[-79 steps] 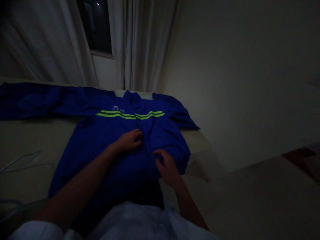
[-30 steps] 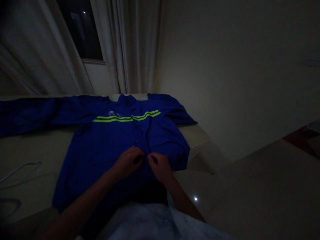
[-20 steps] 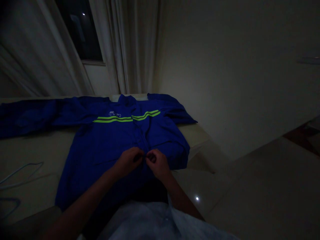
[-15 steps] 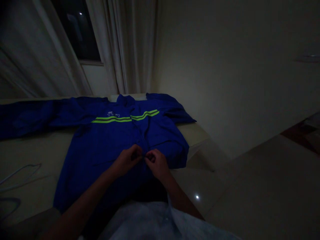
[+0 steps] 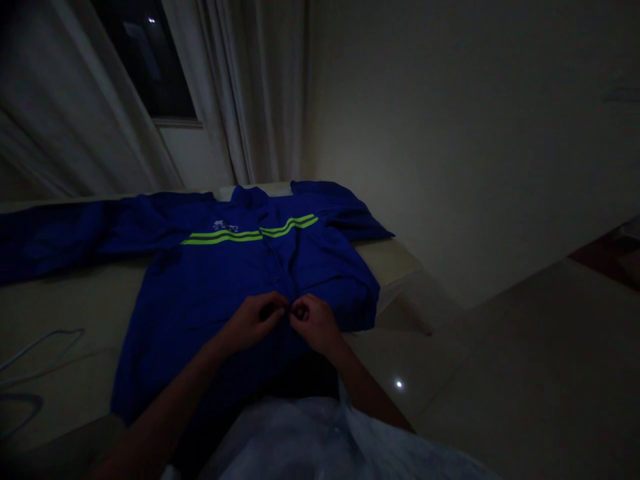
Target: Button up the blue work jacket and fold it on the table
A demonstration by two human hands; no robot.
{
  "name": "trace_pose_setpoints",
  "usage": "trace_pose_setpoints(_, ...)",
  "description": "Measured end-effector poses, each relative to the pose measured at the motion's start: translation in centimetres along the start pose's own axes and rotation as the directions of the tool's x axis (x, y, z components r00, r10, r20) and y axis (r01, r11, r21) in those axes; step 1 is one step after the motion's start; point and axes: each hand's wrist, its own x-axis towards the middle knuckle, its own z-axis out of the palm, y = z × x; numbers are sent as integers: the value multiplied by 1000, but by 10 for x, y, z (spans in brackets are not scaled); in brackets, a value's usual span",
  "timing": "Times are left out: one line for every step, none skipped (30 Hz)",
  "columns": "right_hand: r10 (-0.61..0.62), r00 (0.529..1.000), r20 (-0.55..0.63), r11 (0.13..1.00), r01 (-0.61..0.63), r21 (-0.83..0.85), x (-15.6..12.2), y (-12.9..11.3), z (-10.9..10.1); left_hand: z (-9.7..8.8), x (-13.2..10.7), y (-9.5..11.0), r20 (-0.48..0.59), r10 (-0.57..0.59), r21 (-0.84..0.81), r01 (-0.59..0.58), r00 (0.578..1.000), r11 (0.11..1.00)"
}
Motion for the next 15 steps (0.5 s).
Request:
trace_pose_setpoints(-5, 1000, -13, 1000, 5, -3, -1, 0, 1, -1, 1, 0, -1, -27, -26, 27, 1000, 999)
trace_pose_setpoints(-11, 1000, -24, 1000, 11, -5, -1, 0, 2, -2, 1, 0, -5, -51, -51, 51, 999, 997)
trace_pose_setpoints(-16, 999, -29, 1000, 16, -6, -2, 0, 2, -2, 2, 0, -7, -70, -75, 69, 998, 995)
trace_pose_setpoints(-21, 999, -32, 1000, 20, -5, -3, 0, 2, -3, 3, -1, -7, -81, -100, 80, 997, 992)
trace_pose_setpoints(-25, 999, -29, 1000, 25, -5, -3, 0, 2, -3, 4, -3, -5, -89, -125, 88, 996, 988)
trace_pose_setpoints(-30, 999, -23, 1000, 30, -6, -4, 0, 2, -3, 5, -4, -3, -96, -150, 95, 995, 984)
trace_pose_setpoints(-34, 999, -17, 999, 34, -8, -4, 0, 2, -3, 5, -5, 1, -102, -171, 101, 995, 980)
trace_pose_setpoints(-38, 999, -11, 999, 38, -11, -4, 0, 1, -3, 6, -6, 4, -109, -186, 107, 994, 977)
trace_pose_setpoints(-42, 999, -4, 999, 41, -16, -4, 0, 1, -3, 6, -7, 6, -113, -192, 112, 994, 975)
trace_pose_setpoints(-44, 999, 4, 999, 44, -25, -4, 0, 0, -3, 6, -8, 11, -115, -189, 115, 993, 975)
trace_pose_setpoints(-47, 999, 13, 998, 48, -39, -3, 0, 0, -3, 7, -8, 24, -114, -178, 116, 993, 977)
trace_pose_setpoints(-53, 998, 22, 997, 54, -56, -3, 1, 0, -3, 7, -8, 41, -107, -161, 113, 993, 980)
trace_pose_setpoints(-57, 998, 30, 995, 60, -75, -2, 1, 0, -3, 7, -8, 57, -97, -137, 104, 994, 985)
trace_pose_setpoints(-62, 997, 39, 994, 65, -93, -2, 0, -1, -2, 6, -8, 63, -86, -100, 92, 994, 991)
trace_pose_setpoints(-64, 997, 49, 992, 68, -106, -1, 0, -1, -2, 5, -7, 60, -74, -49, 77, 995, 996)
